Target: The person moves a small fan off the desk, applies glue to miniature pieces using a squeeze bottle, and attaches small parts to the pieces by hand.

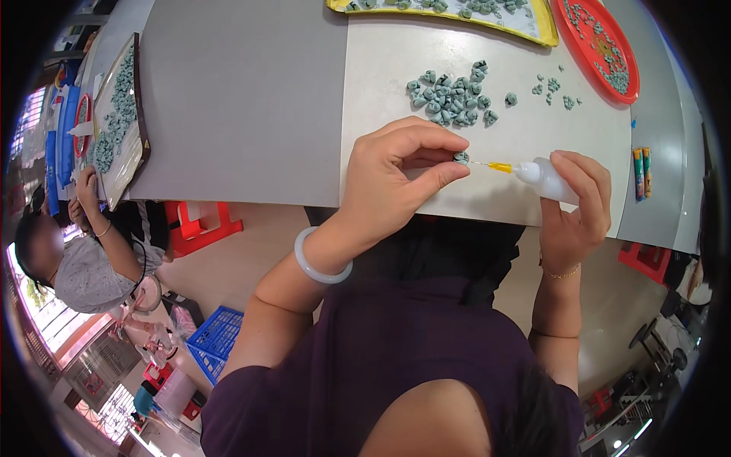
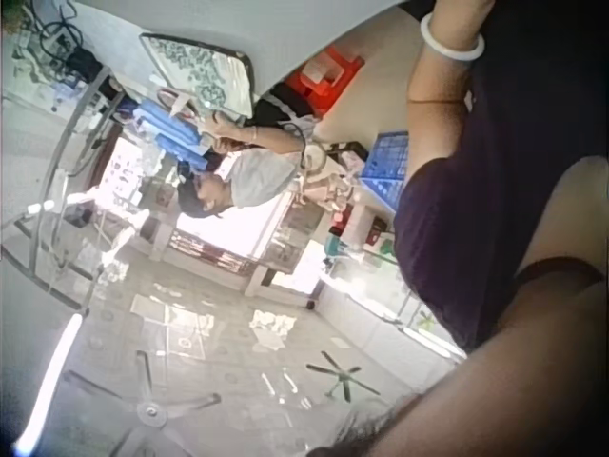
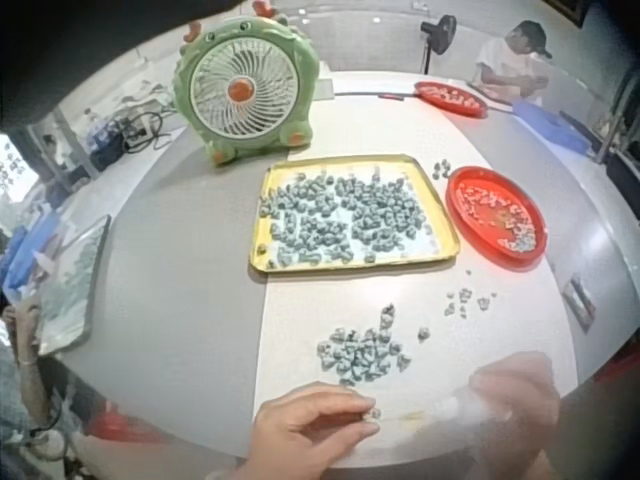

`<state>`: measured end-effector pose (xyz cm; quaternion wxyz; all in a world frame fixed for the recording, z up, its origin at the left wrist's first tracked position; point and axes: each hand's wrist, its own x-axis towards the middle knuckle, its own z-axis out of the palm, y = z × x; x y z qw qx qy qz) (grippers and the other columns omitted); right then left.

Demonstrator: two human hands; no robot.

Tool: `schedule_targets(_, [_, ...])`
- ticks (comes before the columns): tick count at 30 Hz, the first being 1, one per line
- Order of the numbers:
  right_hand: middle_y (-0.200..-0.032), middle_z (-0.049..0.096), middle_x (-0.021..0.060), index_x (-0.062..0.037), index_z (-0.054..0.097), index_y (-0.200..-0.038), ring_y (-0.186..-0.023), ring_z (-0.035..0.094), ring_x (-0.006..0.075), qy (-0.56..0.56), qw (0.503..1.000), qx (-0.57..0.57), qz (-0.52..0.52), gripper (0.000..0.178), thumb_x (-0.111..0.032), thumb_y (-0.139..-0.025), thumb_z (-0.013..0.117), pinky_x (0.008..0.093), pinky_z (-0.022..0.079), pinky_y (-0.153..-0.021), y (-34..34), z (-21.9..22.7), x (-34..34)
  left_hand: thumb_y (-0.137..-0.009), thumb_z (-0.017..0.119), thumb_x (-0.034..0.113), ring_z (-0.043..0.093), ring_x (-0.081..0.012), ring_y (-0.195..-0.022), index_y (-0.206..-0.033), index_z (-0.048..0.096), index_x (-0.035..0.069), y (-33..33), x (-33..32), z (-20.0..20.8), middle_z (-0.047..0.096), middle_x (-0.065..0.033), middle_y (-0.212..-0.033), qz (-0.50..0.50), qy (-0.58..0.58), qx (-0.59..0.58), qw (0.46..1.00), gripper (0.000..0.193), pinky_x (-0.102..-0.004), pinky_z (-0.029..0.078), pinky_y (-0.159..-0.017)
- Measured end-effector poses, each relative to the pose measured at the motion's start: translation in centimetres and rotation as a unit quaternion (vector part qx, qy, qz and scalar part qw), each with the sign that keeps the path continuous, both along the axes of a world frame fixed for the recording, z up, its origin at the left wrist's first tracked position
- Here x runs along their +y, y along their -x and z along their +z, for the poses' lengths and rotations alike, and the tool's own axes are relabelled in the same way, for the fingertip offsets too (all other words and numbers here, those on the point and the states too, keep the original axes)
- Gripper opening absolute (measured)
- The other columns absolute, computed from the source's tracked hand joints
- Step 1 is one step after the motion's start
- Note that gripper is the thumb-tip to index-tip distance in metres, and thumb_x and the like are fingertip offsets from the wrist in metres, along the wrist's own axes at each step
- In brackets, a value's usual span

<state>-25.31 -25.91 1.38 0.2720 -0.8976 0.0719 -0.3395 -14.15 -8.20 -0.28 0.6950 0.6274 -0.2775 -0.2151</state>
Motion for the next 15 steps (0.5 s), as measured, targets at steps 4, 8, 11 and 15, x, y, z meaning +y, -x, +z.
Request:
schedule_targets(4, [-0.089,0.063,0.0074,-0.0035,0.065,-0.091,-0.082,0.057,0.0225,0.112,0.994,-0.005,-0.005,0.037,0.012,-0.057,0.067,0.0307,0.046,-0.074,0.0,0.7,0.0,-0.068,0.068,-0.008,0.061,-0.0152,-0.080,-0.088,0.064,-0.001,0.1,0.0,0.2,0.062,-0.0096,-0.088,0.018,-0.011,0.005,1.000,0.021,-0.0256,0.049,-0.072])
schedule_targets(8, [-0.088,0.063,0.0060,-0.0049,0.066,-0.090,-0.082,0.057,0.0224,0.138,0.990,-0.002,-0.008,0.038,0.012,-0.056,0.067,0.0306,0.046,-0.073,-0.1,1.2,0.2,-0.066,0.070,-0.007,0.061,-0.0141,-0.078,-0.086,0.064,-0.001,0.1,-0.1,0.2,0.062,-0.0091,-0.088,0.029,-0.017,-0.001,0.999,0.021,-0.0245,0.049,-0.071])
schedule_targets(11, [-0.089,0.064,0.0052,-0.0059,0.066,-0.090,-0.082,0.057,0.0221,0.151,0.988,-0.001,-0.007,0.039,0.012,-0.056,0.067,0.0303,0.046,-0.073,-0.1,1.1,0.2,-0.066,0.070,-0.007,0.061,-0.0141,-0.078,-0.086,0.064,-0.001,0.1,-0.1,0.2,0.062,-0.0090,-0.087,0.027,-0.020,-0.014,0.999,0.021,-0.0246,0.050,-0.071])
schedule_targets(15, [-0.088,0.064,0.0030,-0.0088,0.067,-0.091,-0.079,0.056,0.0194,0.146,0.989,-0.023,-0.008,0.039,0.007,-0.055,0.068,0.0277,0.041,-0.073,-0.2,0.8,0.2,-0.066,0.071,-0.007,0.061,-0.0142,-0.077,-0.086,0.064,-0.001,0.1,-0.1,0.0,0.062,-0.0090,-0.086,0.029,-0.021,-0.011,0.999,0.021,-0.0245,0.050,-0.070])
